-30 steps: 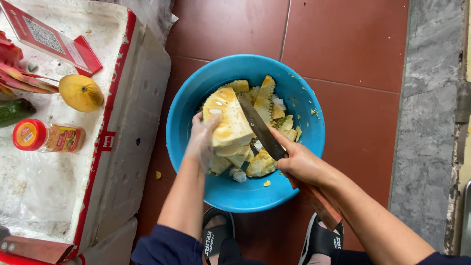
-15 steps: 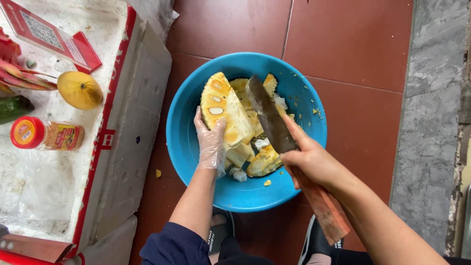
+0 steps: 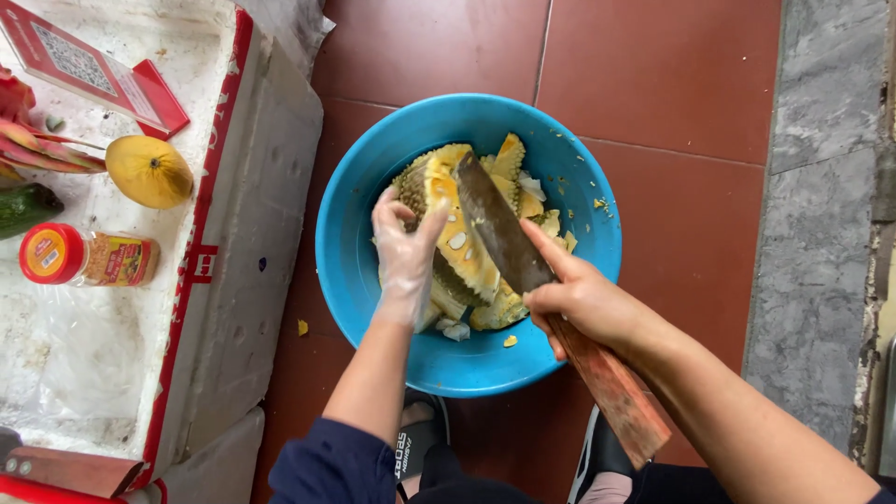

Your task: Peeling and cutting a jackfruit into smaller pieces using a large knife

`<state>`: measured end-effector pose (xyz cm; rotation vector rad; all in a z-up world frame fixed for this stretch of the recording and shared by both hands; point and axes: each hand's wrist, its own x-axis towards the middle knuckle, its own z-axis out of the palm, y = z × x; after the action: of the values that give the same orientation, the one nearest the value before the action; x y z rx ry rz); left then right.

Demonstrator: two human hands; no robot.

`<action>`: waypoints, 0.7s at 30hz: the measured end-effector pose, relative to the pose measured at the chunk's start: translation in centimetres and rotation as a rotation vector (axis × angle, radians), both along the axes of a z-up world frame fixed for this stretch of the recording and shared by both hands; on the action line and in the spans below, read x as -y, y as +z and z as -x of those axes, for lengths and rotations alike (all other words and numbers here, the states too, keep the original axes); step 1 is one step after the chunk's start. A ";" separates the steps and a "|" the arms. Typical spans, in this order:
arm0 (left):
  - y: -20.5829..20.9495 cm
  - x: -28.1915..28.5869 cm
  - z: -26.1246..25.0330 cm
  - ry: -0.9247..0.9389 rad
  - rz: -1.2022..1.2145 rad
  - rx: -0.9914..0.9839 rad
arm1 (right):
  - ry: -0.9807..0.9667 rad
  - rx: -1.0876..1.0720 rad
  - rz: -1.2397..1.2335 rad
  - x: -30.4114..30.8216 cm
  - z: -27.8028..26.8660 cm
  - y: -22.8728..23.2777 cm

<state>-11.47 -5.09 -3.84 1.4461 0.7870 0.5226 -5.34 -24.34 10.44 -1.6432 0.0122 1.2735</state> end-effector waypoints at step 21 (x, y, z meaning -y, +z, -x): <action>3.3 -6.0 -3.7 -0.379 0.308 -0.877 | 0.176 0.300 0.101 7.1 6.4 -5.1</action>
<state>-7.75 0.88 -0.53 1.4657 1.1672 -0.5539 -11.74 -31.49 5.31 -1.9436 -0.2599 1.1589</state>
